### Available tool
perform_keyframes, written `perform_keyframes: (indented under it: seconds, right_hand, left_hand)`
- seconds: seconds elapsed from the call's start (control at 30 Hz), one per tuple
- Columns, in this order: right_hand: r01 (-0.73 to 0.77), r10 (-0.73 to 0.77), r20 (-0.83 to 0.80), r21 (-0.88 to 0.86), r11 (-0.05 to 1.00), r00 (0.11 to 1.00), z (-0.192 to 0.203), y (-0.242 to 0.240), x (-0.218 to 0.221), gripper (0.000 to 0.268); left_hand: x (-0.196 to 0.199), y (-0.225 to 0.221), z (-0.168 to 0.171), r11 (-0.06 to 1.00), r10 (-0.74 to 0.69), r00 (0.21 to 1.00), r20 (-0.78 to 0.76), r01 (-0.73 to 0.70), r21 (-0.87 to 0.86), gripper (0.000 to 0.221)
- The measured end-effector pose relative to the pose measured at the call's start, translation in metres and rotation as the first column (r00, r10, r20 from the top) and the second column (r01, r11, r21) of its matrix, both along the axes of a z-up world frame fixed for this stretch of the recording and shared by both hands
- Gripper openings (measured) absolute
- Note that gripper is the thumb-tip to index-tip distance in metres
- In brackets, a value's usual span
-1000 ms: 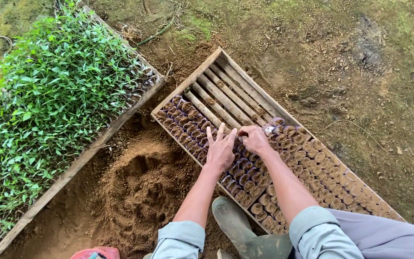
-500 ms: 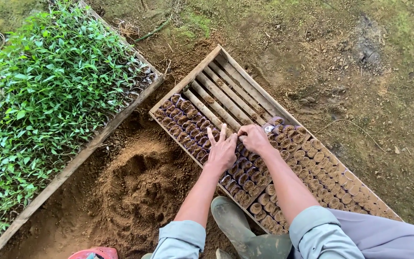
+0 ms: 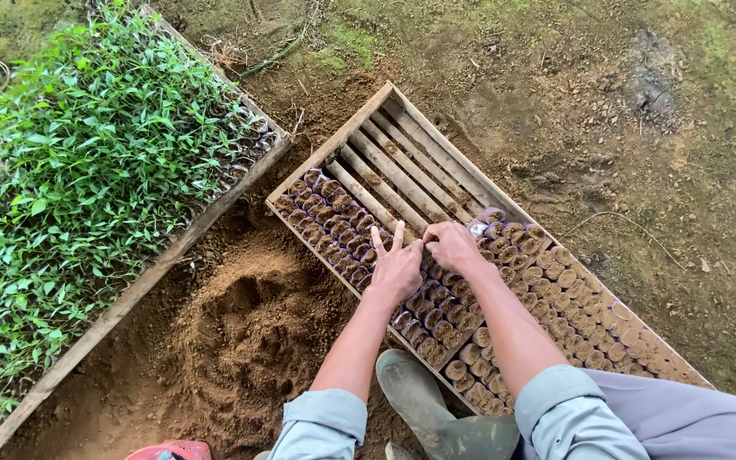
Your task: Wrapping small portions of soil in plastic film to create seedling blocks and arranging them in a wooden tray.
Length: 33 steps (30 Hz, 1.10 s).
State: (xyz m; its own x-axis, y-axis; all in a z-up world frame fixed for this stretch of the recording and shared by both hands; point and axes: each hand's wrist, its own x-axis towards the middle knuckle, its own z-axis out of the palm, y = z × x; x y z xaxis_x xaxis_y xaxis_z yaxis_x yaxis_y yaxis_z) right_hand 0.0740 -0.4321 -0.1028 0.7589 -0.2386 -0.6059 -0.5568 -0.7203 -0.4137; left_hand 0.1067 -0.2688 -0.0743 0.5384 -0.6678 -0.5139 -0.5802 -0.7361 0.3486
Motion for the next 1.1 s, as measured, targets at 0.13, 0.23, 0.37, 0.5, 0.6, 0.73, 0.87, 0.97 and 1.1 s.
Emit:
perform_keyframes:
  seconds: [0.13, 0.23, 0.37, 0.5, 0.6, 0.73, 0.87, 0.97, 1.1]
  right_hand:
    - [-0.008, 0.008, -0.010, 0.005, 1.000, 1.000, 0.019, 0.002, 0.000, 0.011]
    - [0.015, -0.015, -0.039, -0.009, 1.000, 0.999, 0.024, -0.004, 0.001, 0.012]
    - [0.090, -0.094, 0.100, 0.046, 0.995, 0.990, 0.044, -0.011, 0.001, 0.011]
    - [0.117, -0.122, 0.112, 0.048, 0.992, 0.986, 0.037, -0.012, 0.001, 0.012]
    - [0.099, -0.104, 0.116, 0.047, 0.994, 0.988, 0.025, -0.007, -0.004, 0.013]
    - [0.056, -0.060, 0.107, 0.032, 0.998, 0.993, 0.043, 0.006, 0.000, 0.026]
    - [-0.046, 0.047, 0.060, -0.015, 0.999, 0.997, 0.058, 0.016, 0.006, 0.039]
    - [-0.153, 0.153, -0.007, -0.083, 0.985, 0.988, 0.040, 0.016, 0.003, 0.042]
    - [-0.265, 0.254, -0.090, -0.160, 0.951, 0.963, 0.008, 0.016, 0.004, 0.043]
  left_hand:
    - [-0.001, 0.000, -0.010, 1.000, -0.011, 1.000, 0.010, 0.012, -0.012, 0.072]
    - [-0.003, 0.001, -0.014, 0.999, -0.015, 1.000, 0.007, 0.015, -0.029, 0.073]
    - [-0.004, 0.001, -0.006, 1.000, -0.030, 0.999, -0.012, 0.030, -0.005, 0.073]
    - [-0.006, 0.000, -0.004, 1.000, -0.031, 0.999, -0.014, 0.032, 0.001, 0.072]
    - [-0.006, 0.000, -0.009, 1.000, -0.024, 1.000, -0.005, 0.024, -0.006, 0.074]
    - [-0.008, 0.002, 0.003, 1.000, 0.015, 1.000, 0.011, -0.015, -0.021, 0.076]
    - [-0.004, 0.007, 0.017, 0.991, 0.101, 0.993, 0.059, -0.096, -0.092, 0.072]
    - [-0.006, 0.016, 0.023, 0.981, 0.144, 0.979, 0.143, -0.122, -0.152, 0.068]
    - [-0.011, 0.036, 0.027, 0.945, 0.238, 0.932, 0.272, -0.158, -0.287, 0.067]
